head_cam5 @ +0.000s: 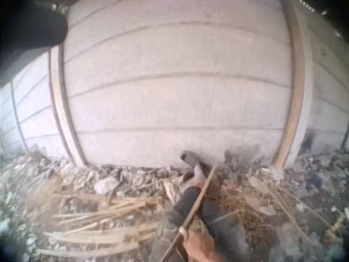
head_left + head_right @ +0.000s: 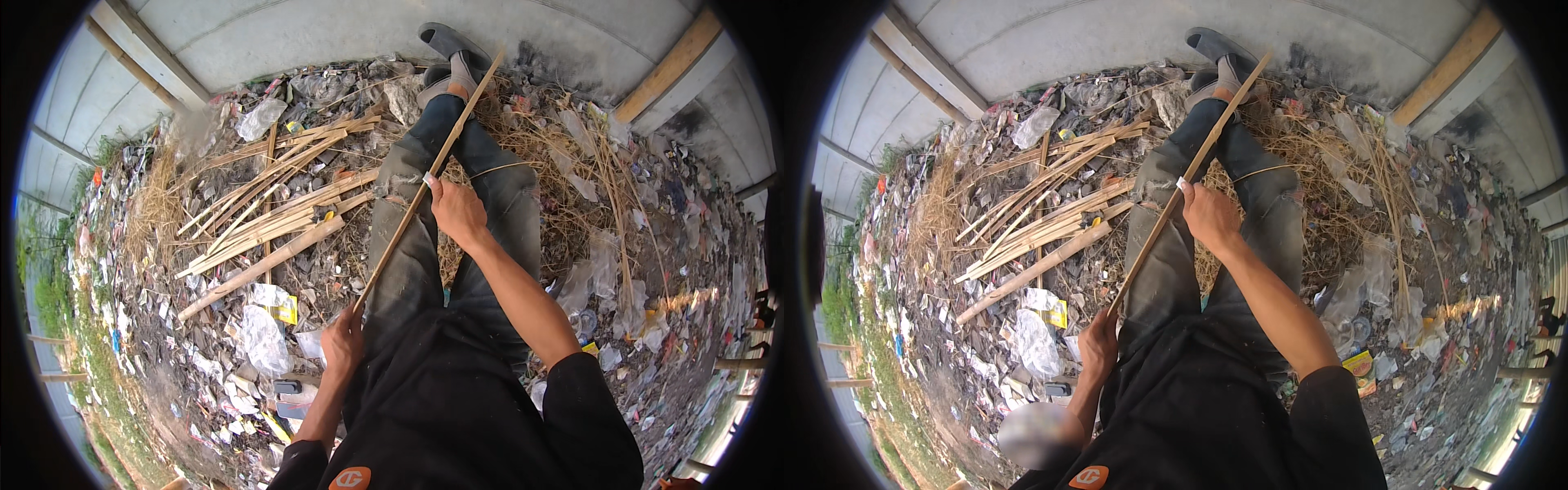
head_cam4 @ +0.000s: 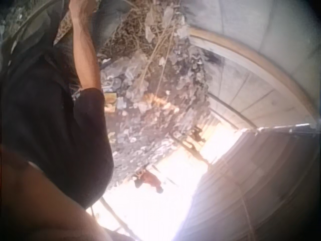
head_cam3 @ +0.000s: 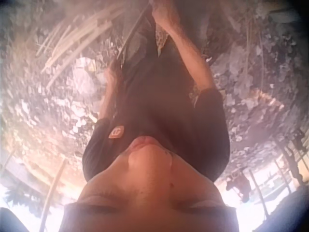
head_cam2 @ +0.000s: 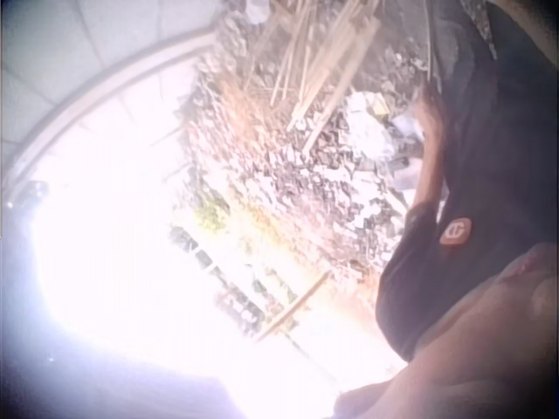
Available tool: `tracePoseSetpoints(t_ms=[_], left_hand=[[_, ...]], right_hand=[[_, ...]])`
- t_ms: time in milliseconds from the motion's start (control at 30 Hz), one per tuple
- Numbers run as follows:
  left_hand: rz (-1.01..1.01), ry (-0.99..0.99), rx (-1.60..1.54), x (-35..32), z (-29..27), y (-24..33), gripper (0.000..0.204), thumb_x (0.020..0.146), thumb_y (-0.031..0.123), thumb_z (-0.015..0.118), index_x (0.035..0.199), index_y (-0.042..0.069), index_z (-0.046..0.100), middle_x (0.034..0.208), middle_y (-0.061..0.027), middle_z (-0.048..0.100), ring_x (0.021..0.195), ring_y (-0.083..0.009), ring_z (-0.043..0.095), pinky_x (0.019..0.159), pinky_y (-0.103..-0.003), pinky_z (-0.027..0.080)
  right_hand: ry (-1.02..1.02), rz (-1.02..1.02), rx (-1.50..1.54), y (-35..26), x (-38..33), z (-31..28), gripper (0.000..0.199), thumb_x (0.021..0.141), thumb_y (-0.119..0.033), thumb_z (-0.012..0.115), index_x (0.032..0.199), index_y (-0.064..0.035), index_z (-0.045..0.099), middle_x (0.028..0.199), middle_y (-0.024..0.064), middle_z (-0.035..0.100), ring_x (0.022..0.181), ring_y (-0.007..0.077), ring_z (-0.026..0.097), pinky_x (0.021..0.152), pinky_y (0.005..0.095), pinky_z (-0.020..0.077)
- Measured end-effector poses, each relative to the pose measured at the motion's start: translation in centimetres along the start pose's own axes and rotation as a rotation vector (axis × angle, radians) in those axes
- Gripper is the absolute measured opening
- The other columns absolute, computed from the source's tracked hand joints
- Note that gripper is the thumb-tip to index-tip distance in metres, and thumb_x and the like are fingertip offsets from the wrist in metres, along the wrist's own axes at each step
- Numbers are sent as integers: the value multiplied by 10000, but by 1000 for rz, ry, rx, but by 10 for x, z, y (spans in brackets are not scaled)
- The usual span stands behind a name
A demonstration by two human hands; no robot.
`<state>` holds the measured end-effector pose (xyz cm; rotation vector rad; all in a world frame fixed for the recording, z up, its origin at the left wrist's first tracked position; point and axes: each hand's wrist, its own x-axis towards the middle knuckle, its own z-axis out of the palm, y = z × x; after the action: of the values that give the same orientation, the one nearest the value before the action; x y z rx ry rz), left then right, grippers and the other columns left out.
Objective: The person sits on the ground and uses a small knife to shave thin strips from a long bamboo pole. They hold the pole with one hand and scrape the blade along its length to remove the outer layer, creating fine shavings.
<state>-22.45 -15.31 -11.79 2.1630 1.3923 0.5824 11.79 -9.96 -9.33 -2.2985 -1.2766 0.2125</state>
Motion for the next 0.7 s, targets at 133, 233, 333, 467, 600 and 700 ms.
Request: tracePoseSetpoints(t_ms=[133, 233, 333, 467, 600, 700], left_hand=[[-67, -20, 25, 6, -2, 2, 218, 1012, 233, 674, 1130, 74, 764, 832, -252, 722, 740, -434, 723, 634, -495, 548], [-71, -5, -31, 6, 8, -6, 214, 1012, 231, 675, 1128, 74, 762, 809, -245, 717, 711, -435, 713, 615, -490, 534], [-117, -88, -29, 9, 7, -14, 217, 1016, 235, 670, 1130, 72, 757, 780, -238, 706, 692, -437, 704, 603, -487, 521], [-86, -109, 19, 6, 6, -21, 198, 1027, 236, 656, 1122, 91, 751, 758, -225, 695, 683, -425, 701, 593, -489, 508], [-28, -88, 29, 9, 2, -17, 174, 1030, 241, 653, 1090, 100, 737, 756, -228, 693, 688, -429, 700, 592, -495, 518], [-14, -49, 22, 12, 10, -17, 156, 1026, 207, 651, 1027, 60, 704, 717, -245, 658, 664, -450, 678, 577, -506, 498]], right_hand=[[-122, -21, 23, -10, 1, 0, 591, 1131, -444, 380, 899, -12, 709, 804, 249, 720, 781, 450, 721, 672, 555, 576], [-235, -115, 23, -38, -64, 12, 554, 1125, -432, 405, 872, -23, 681, 718, 244, 705, 682, 447, 711, 596, 556, 567], [-346, -119, 49, -63, -100, 9, 519, 1119, -431, 420, 917, -44, 701, 736, 252, 716, 686, 445, 722, 605, 547, 582], [-321, -121, 86, -53, -74, 0, 567, 1116, -450, 414, 915, -22, 727, 763, 242, 725, 750, 457, 727, 662, 558, 585], [-44, 25, 17, -1, 17, -13, 611, 1133, -458, 365, 900, -13, 714, 824, 256, 727, 783, 460, 717, 679, 555, 576], [-83, -3, 32, 2, 23, -8, 607, 1130, -460, 371, 885, -25, 717, 789, 249, 727, 761, 456, 726, 656, 556, 581]])
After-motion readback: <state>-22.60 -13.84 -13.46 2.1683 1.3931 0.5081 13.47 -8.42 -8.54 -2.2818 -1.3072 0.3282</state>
